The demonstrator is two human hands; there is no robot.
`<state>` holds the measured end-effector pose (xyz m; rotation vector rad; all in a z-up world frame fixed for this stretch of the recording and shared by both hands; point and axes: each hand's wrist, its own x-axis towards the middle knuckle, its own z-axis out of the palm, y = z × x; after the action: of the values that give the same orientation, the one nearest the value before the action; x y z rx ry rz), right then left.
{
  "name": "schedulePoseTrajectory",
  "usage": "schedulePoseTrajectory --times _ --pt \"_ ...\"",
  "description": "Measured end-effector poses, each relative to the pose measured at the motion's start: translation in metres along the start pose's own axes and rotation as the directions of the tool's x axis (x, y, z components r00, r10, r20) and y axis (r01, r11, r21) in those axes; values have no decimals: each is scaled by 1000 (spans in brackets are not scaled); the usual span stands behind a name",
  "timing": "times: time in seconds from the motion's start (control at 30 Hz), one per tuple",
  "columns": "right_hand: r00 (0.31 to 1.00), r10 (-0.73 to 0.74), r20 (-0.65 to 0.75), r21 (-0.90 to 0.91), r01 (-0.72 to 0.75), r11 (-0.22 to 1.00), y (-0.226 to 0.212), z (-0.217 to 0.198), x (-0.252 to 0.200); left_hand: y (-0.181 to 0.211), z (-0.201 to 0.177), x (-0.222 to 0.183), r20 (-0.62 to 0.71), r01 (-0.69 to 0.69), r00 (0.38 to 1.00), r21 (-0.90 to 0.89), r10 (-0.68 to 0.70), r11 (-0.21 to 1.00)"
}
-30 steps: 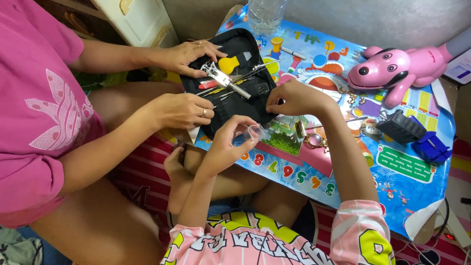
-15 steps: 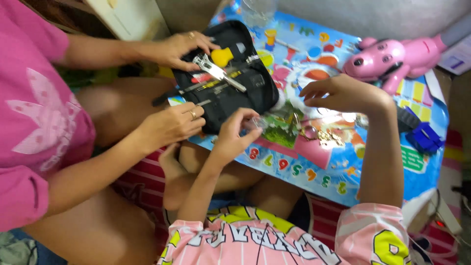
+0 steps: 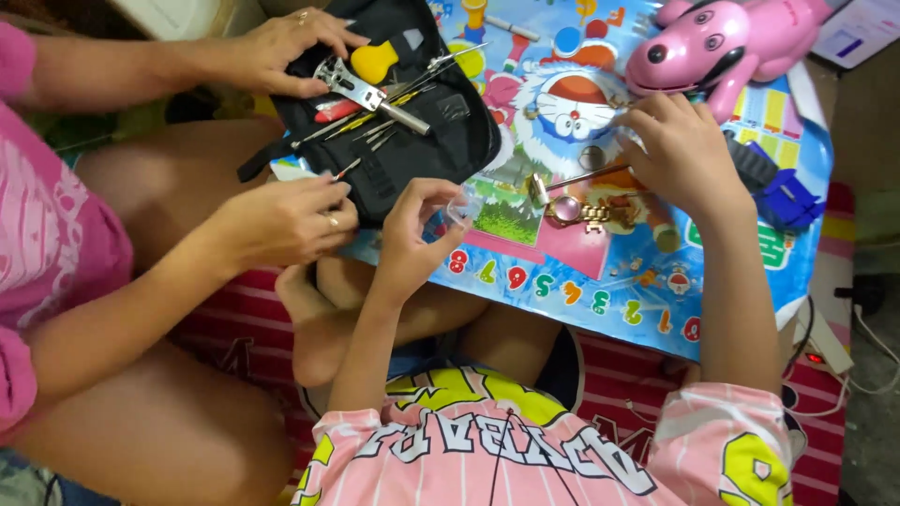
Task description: Using a specialized repair kit to remove pins and adjust the length of a metal watch band.
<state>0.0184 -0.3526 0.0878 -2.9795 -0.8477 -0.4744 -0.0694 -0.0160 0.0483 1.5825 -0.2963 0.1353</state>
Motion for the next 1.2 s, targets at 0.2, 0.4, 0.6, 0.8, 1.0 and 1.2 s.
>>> schedulePoseTrajectory --times 0.2,0.4,0.6,0.8,1.0,1.2 --pt "995 51 -91 72 -44 996 -2 -10 -38 3 0 3 -14 27 999 -100 -29 995" --pt "975 57 -215 10 -56 998 -4 -7 -32 1 -4 5 22 2 1000 -80 0 997" --pt "989 50 -137 -65 -59 996 -15 1 -4 12 -11 5 135 -47 990 135 29 990" --pt "984 -145 -107 20 148 989 -47 15 49 -21 -5 1 109 -180 978 25 176 983" --pt "970 -207 -127 222 231 947 -91 27 92 -12 -5 -2 83 -116 990 40 112 992" --pt "978 -170 -124 134 186 973 -96 29 122 1 -13 -5 151 -41 988 28 37 999"
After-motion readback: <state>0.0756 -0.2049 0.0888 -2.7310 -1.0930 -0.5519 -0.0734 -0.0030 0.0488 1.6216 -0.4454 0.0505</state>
